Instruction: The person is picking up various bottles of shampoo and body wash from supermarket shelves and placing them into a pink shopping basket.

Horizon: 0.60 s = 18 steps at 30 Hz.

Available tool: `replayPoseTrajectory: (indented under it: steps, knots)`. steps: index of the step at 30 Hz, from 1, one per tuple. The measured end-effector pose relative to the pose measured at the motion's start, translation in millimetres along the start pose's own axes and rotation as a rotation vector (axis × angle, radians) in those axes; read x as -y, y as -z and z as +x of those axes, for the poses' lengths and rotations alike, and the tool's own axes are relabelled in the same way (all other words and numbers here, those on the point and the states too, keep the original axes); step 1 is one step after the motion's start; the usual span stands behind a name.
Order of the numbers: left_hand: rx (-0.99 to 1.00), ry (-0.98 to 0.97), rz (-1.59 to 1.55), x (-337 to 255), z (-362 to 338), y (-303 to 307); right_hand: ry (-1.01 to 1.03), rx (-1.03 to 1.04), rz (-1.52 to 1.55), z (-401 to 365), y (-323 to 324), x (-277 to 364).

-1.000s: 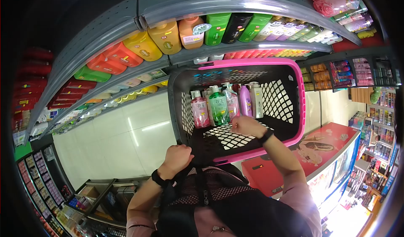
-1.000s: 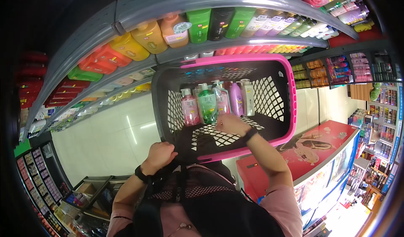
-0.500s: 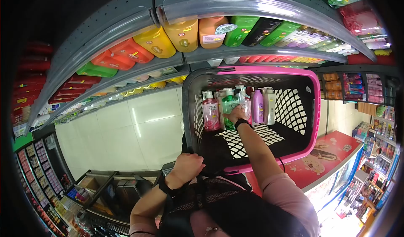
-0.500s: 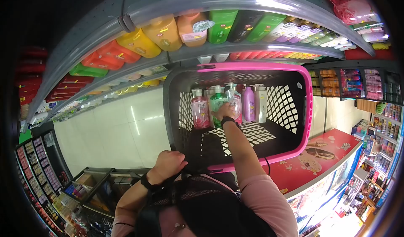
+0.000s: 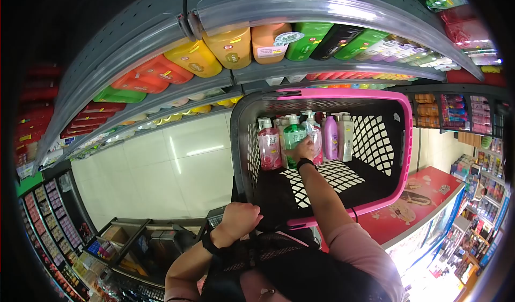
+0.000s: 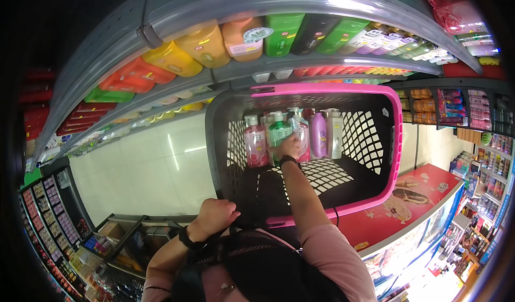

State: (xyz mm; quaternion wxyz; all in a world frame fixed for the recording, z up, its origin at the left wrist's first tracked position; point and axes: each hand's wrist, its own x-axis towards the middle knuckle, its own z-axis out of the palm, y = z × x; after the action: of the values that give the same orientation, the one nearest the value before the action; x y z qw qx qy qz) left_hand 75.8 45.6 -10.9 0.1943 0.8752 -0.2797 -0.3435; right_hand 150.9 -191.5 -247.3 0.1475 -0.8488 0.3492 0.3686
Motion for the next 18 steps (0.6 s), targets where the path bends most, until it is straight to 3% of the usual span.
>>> replayPoseTrajectory:
  steps: [6,18]
  knots:
    - [0.005,0.007,0.013,-1.1,-0.5,1.4,-0.05,-0.021,0.021,-0.4,-4.6,3.9]
    - [-0.083,-0.01,0.034,0.9,0.7,-4.5,0.072,-0.004,0.209,17.5,28.5,-40.1]
